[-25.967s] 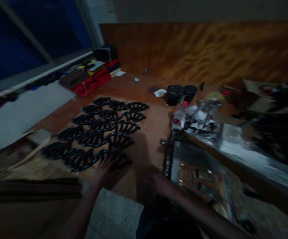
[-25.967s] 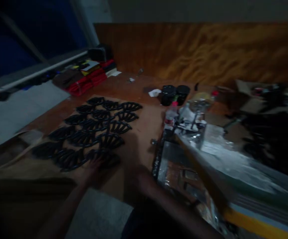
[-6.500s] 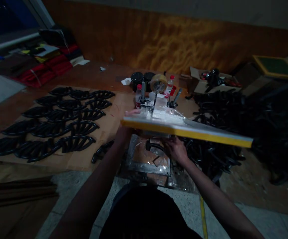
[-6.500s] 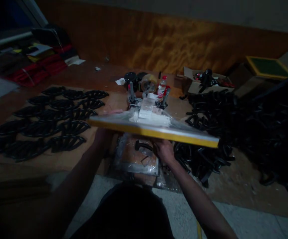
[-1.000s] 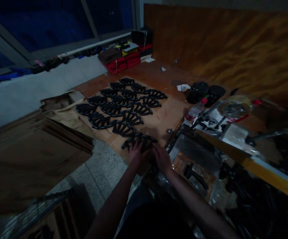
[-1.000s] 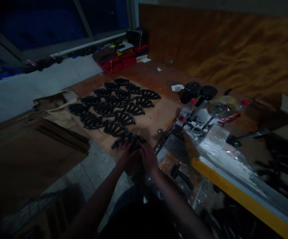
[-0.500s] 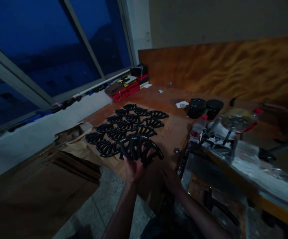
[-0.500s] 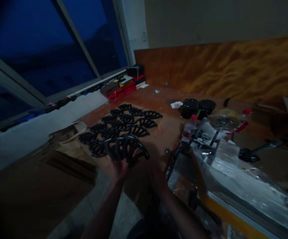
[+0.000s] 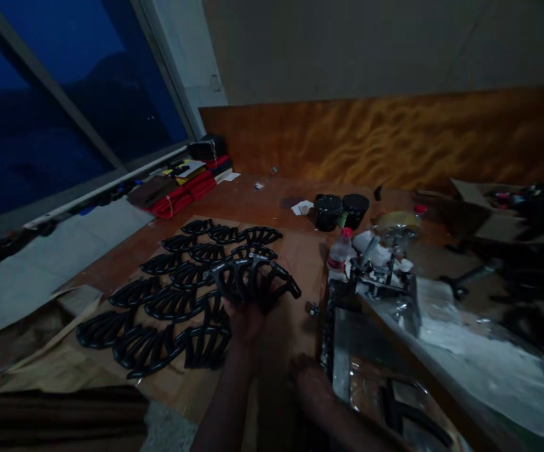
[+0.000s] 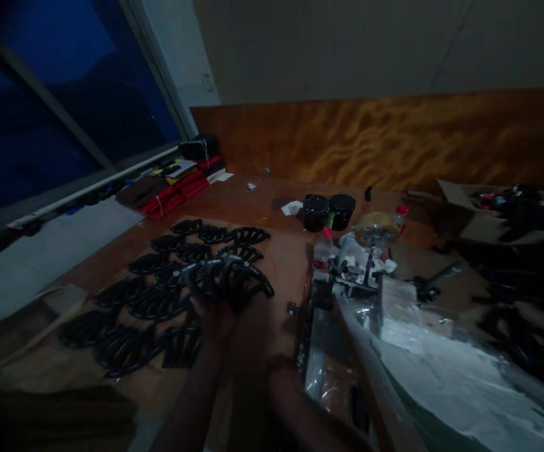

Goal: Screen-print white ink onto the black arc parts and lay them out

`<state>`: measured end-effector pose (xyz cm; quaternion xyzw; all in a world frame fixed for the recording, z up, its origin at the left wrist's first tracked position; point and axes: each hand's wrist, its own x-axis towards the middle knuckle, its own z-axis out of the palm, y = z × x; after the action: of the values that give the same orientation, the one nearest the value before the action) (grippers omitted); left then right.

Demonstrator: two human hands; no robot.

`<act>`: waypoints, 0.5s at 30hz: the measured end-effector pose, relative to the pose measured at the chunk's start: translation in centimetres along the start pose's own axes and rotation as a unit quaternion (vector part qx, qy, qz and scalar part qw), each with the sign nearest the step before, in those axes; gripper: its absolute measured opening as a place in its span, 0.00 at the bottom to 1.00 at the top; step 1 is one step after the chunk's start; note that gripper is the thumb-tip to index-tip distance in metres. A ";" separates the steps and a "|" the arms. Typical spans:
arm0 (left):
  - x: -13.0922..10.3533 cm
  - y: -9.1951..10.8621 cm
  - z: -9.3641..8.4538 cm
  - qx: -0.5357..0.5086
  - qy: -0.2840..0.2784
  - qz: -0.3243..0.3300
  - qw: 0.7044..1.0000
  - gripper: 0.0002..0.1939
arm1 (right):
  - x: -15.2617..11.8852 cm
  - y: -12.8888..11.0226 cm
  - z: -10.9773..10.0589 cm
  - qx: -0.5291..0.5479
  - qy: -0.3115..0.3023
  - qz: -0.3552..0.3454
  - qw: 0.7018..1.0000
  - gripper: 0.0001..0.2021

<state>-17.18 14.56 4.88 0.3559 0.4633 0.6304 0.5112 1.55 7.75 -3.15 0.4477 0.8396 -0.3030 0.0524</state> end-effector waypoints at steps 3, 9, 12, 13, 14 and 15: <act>3.6 -0.7 0.6 0.030 -0.042 0.011 0.999 0.50 | 0.3 0.2 0.6 0.013 -0.011 0.023 1.000 0.17; 13.0 -3.5 4.4 0.339 -0.126 0.071 0.930 0.41 | 0.2 0.7 1.1 0.010 0.009 0.029 0.999 0.14; 16.2 -5.3 7.0 0.550 -0.141 0.114 0.816 0.31 | -0.6 0.7 0.7 0.000 0.022 0.030 0.999 0.12; 16.9 -5.9 7.7 0.606 -0.144 0.124 0.772 0.29 | -0.9 0.6 0.6 -0.005 0.026 0.029 0.999 0.12; 17.5 -6.6 8.2 0.642 -0.146 0.128 0.742 0.28 | -1.1 0.6 0.5 -0.010 0.028 0.027 0.999 0.12; 18.1 -7.3 8.6 0.666 -0.145 0.127 0.721 0.27 | -1.2 0.5 0.5 -0.017 0.030 0.023 0.999 0.12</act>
<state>-10.98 34.42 0.25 0.7472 0.6342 0.1590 0.1192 2.60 6.81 -3.35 0.4753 0.8350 -0.2740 0.0414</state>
